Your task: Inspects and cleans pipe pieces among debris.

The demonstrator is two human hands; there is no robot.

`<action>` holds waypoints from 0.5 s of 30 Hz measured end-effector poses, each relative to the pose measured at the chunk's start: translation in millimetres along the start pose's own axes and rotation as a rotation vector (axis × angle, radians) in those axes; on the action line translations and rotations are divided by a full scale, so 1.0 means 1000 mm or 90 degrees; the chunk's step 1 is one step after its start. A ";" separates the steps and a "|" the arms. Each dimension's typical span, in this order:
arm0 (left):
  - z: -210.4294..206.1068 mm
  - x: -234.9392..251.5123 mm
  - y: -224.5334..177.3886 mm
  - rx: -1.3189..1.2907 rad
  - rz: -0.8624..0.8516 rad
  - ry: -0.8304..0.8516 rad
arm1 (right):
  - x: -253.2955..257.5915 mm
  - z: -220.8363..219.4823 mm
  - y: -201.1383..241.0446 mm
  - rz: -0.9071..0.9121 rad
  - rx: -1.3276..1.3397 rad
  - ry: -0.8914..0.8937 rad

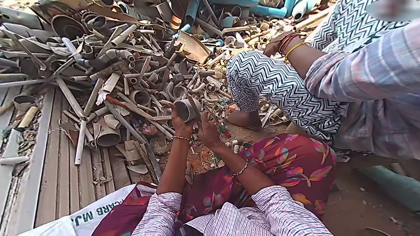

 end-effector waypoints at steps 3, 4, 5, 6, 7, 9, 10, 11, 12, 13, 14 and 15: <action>0.003 0.000 -0.001 0.007 0.003 -0.012 | -0.003 0.000 -0.012 -0.092 0.027 0.056; 0.002 -0.001 0.000 0.008 0.004 -0.017 | -0.004 0.001 -0.017 -0.120 0.035 0.068; 0.002 -0.001 0.000 0.009 0.004 -0.014 | -0.004 0.001 -0.016 -0.112 0.025 0.063; 0.001 -0.002 0.000 0.007 0.003 -0.012 | -0.003 0.001 -0.010 -0.077 0.013 0.045; -0.001 -0.001 0.000 0.006 -0.001 -0.011 | -0.001 0.000 -0.003 -0.033 -0.001 0.029; 0.001 -0.002 -0.001 0.007 -0.002 -0.012 | -0.001 -0.001 -0.001 -0.015 -0.003 0.028; 0.003 -0.002 -0.001 0.008 0.006 -0.010 | -0.002 -0.001 -0.007 -0.073 0.013 0.062; 0.003 0.000 0.000 0.016 0.005 -0.003 | -0.003 0.000 -0.013 -0.129 0.023 0.092; 0.003 0.000 0.000 0.019 0.005 0.000 | -0.003 0.000 -0.016 -0.146 0.022 0.099; 0.003 0.000 0.000 0.020 0.003 -0.001 | -0.002 -0.001 -0.013 -0.123 0.013 0.088; 0.001 0.000 -0.001 0.017 0.000 0.001 | 0.000 -0.003 -0.007 -0.068 0.005 0.059; 0.000 0.001 -0.002 0.012 -0.004 0.010 | 0.002 -0.004 -0.002 -0.020 -0.003 0.037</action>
Point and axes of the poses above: each hand's wrist, its own x-axis towards the middle knuckle, its own z-axis out of the back of the hand, y = z × x, the point moved 6 cm from there along x, towards the middle knuckle, and after that the axes turned 12 degrees about z, right-handed, at the moved point
